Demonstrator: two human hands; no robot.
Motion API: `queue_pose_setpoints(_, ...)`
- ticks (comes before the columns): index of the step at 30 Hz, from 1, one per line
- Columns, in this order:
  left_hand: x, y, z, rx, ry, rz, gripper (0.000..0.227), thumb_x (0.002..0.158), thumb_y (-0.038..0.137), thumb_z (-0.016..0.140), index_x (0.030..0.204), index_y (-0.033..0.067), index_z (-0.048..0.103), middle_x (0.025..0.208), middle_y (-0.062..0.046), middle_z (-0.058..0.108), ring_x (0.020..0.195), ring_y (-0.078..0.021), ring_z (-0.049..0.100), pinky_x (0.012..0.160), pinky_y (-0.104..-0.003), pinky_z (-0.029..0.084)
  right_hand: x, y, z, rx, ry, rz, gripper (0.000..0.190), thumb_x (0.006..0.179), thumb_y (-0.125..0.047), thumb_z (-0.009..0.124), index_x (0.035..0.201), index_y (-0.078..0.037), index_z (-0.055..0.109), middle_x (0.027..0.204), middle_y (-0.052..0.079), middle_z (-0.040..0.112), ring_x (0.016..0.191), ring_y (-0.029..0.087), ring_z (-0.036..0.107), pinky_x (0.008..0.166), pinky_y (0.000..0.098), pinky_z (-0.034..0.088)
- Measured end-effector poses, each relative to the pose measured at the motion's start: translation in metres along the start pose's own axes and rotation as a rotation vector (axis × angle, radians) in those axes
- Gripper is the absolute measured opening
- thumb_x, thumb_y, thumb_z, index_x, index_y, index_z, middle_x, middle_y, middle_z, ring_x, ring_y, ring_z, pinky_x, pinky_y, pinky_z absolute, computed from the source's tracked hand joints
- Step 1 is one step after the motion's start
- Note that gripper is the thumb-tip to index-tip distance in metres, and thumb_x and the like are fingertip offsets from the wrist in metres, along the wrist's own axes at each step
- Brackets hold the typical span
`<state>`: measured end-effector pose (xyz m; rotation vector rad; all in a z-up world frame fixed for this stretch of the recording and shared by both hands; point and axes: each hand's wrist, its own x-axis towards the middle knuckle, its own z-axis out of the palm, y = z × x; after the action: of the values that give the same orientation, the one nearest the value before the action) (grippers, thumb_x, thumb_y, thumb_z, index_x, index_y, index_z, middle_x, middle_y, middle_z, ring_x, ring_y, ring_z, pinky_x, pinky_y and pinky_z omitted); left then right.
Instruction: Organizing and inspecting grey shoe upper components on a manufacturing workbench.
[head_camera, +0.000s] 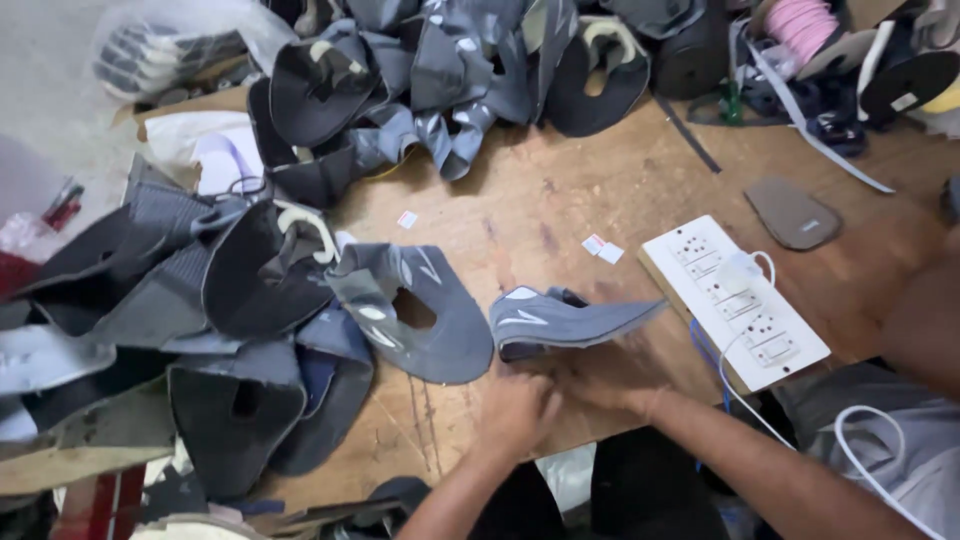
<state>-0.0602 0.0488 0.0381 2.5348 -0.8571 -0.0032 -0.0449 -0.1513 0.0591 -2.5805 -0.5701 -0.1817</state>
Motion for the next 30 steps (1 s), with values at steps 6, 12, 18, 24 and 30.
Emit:
queue_pose_setpoints(6, 0.033, 0.017, -0.086, 0.170, 0.630, 0.117, 0.045, 0.073, 0.010, 0.066, 0.118, 0.0038, 0.068, 0.115, -0.020, 0.064, 0.107, -0.0399, 0.060, 0.087, -0.048, 0.047, 0.027, -0.030, -0.025, -0.122, -0.170, -0.071, 0.050, 0.093, -0.047, 0.061, 0.122, -0.005, 0.061, 0.123, 0.021, 0.064, 0.117, 0.039, 0.059, 0.105, 0.0551, 0.040)
queue_pose_setpoints(12, 0.038, -0.052, 0.045, -0.460, 0.409, -0.491, 0.029, 0.092, 0.021, 0.061, 0.112, 0.0026, 0.070, 0.101, -0.022, 0.069, 0.095, -0.0389, 0.066, 0.082, -0.047, 0.052, 0.016, -0.029, 0.014, 0.243, 0.228, 0.099, 0.033, 0.094, -0.033, 0.060, 0.105, -0.003, 0.064, 0.116, 0.021, 0.063, 0.110, 0.041, 0.060, 0.095, 0.0505, 0.049)
queue_pose_setpoints(18, 0.022, 0.017, 0.064, -0.762, -0.017, -0.107, 0.037, 0.096, 0.027, 0.066, 0.118, -0.0025, 0.067, 0.101, -0.019, 0.071, 0.091, -0.0328, 0.069, 0.079, -0.044, 0.056, 0.018, 0.014, 0.042, 0.127, 0.229, 0.005, 0.028, 0.091, -0.027, 0.062, 0.105, -0.003, 0.066, 0.117, 0.023, 0.063, 0.110, 0.043, 0.059, 0.095, 0.0506, 0.048)
queue_pose_setpoints(24, 0.050, -0.004, -0.002, -0.470, -0.015, -0.004, 0.049, 0.085, 0.020, 0.067, 0.130, 0.0013, 0.061, 0.121, -0.019, 0.062, 0.113, -0.0365, 0.057, 0.097, -0.045, 0.047, 0.004, 0.034, 0.058, 0.208, 0.115, 0.022, 0.029, 0.093, -0.022, 0.060, 0.115, -0.004, 0.068, 0.120, 0.022, 0.065, 0.113, 0.042, 0.061, 0.095, 0.0499, 0.049)
queue_pose_setpoints(30, 0.072, -0.097, 0.087, -0.039, 0.181, -0.095, 0.052, 0.084, 0.016, 0.060, 0.136, 0.0077, 0.059, 0.140, -0.021, 0.056, 0.138, -0.0409, 0.046, 0.118, -0.047, 0.036, 0.004, 0.008, 0.044, 0.244, 0.378, 0.122, 0.030, 0.094, -0.011, 0.058, 0.120, 0.000, 0.065, 0.123, 0.027, 0.066, 0.117, 0.047, 0.060, 0.099, 0.0523, 0.048)
